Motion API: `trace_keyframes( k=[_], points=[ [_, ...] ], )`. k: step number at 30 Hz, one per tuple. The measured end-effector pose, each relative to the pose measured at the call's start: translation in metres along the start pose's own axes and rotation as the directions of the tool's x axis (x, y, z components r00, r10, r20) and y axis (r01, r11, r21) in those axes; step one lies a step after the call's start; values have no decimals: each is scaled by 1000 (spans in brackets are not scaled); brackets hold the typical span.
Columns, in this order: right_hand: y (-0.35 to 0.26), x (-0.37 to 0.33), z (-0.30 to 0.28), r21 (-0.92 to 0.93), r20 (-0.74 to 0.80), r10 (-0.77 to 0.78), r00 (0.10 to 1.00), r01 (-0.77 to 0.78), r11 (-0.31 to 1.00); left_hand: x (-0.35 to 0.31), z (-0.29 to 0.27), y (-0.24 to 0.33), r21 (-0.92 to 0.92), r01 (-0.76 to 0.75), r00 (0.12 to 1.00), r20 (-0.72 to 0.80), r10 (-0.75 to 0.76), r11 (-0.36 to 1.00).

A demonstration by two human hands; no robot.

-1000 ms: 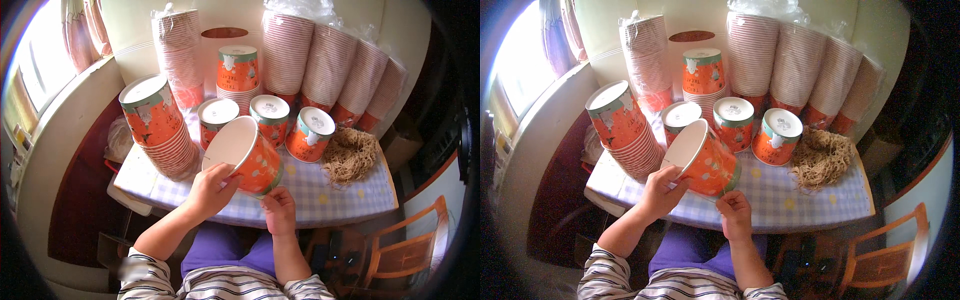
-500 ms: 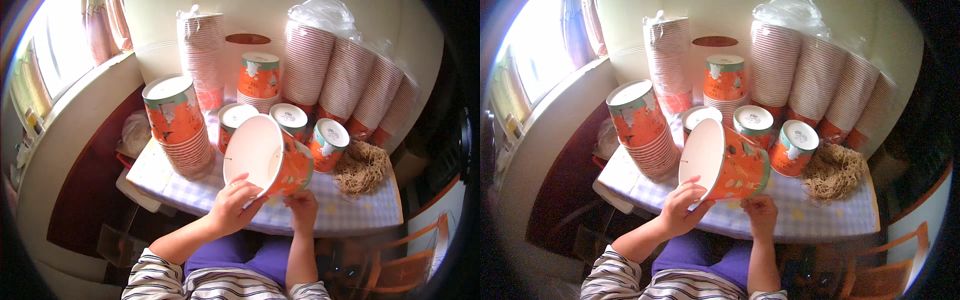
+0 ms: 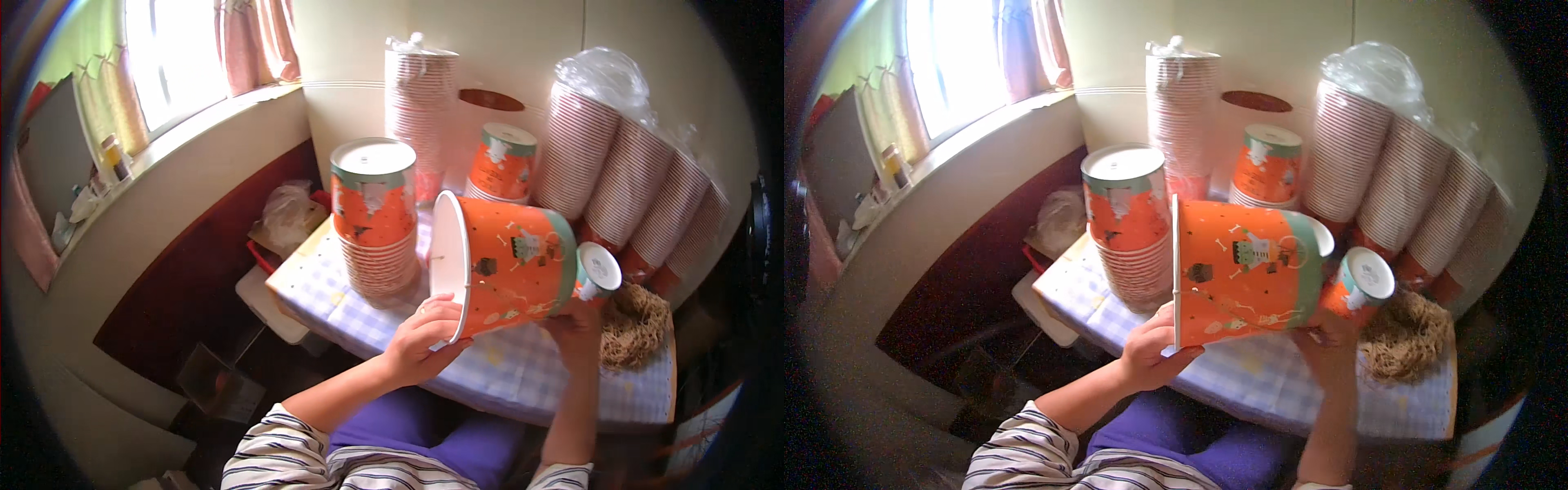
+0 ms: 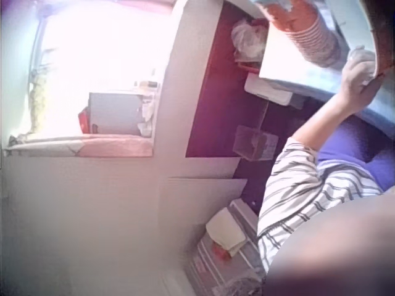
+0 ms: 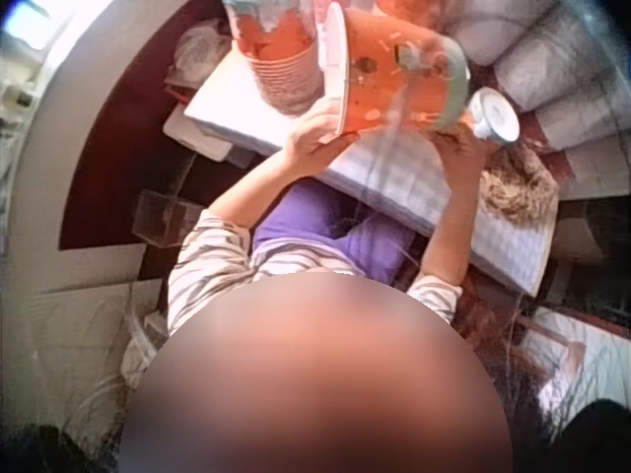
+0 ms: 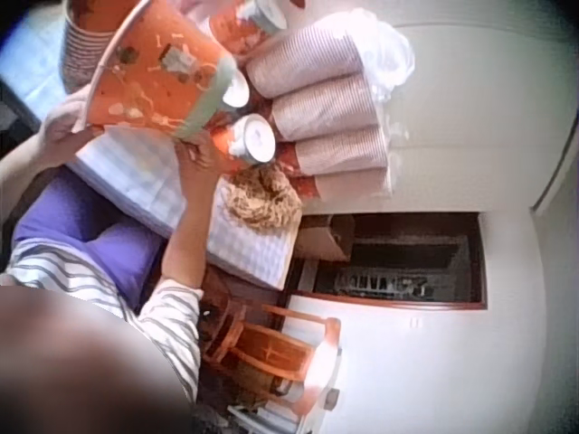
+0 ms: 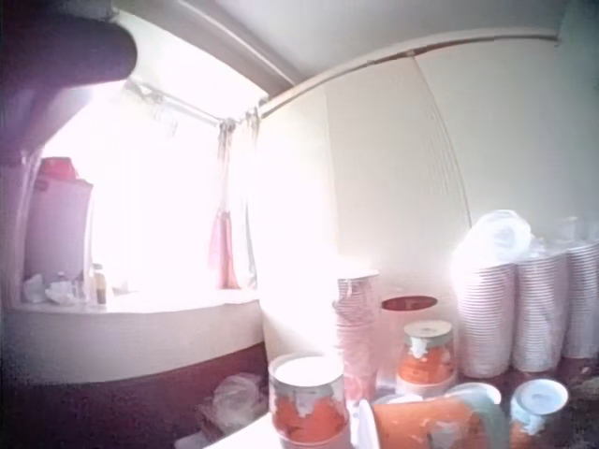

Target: Attaching twine handles to paper food buckets.

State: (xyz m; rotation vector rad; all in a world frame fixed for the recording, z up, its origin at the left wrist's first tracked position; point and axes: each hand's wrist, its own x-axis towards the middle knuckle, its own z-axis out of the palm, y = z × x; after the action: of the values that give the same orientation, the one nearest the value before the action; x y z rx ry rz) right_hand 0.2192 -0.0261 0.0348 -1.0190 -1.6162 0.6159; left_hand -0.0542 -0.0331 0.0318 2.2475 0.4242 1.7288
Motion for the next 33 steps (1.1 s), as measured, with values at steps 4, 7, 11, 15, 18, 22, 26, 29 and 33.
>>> trace_keyframes(
  k=[4,7,11,15,18,22,26,29,33],
  points=[
    [-61,48,-7,-457,-42,-261,964,214,864,-16,-18,-15,166,92,976,-209,-56,982],
    [-93,99,1,-540,80,-473,877,437,719,-57,-26,-47,178,314,911,-333,-243,933],
    [-140,160,29,-554,258,-680,686,682,477,-92,-29,-86,384,287,948,-244,-203,877],
    [-154,213,67,-457,424,-635,645,758,465,-110,-29,-101,339,437,890,-298,-345,833],
    [-163,240,88,-440,552,-552,624,781,443,-113,-27,-101,301,487,873,-191,-449,820],
    [-162,263,117,-388,612,-512,603,792,471,-111,-26,-103,275,538,843,-209,-496,797],
    [-164,270,137,-428,651,-371,662,724,540,-109,-29,-101,213,629,777,-205,-595,748],
    [-164,270,147,-460,665,-306,681,697,550,-108,-30,-101,239,624,781,-187,-596,744],
    [-158,269,156,-465,700,-258,666,698,544,-111,-29,-103,260,596,803,-179,-569,760]
  ],
)
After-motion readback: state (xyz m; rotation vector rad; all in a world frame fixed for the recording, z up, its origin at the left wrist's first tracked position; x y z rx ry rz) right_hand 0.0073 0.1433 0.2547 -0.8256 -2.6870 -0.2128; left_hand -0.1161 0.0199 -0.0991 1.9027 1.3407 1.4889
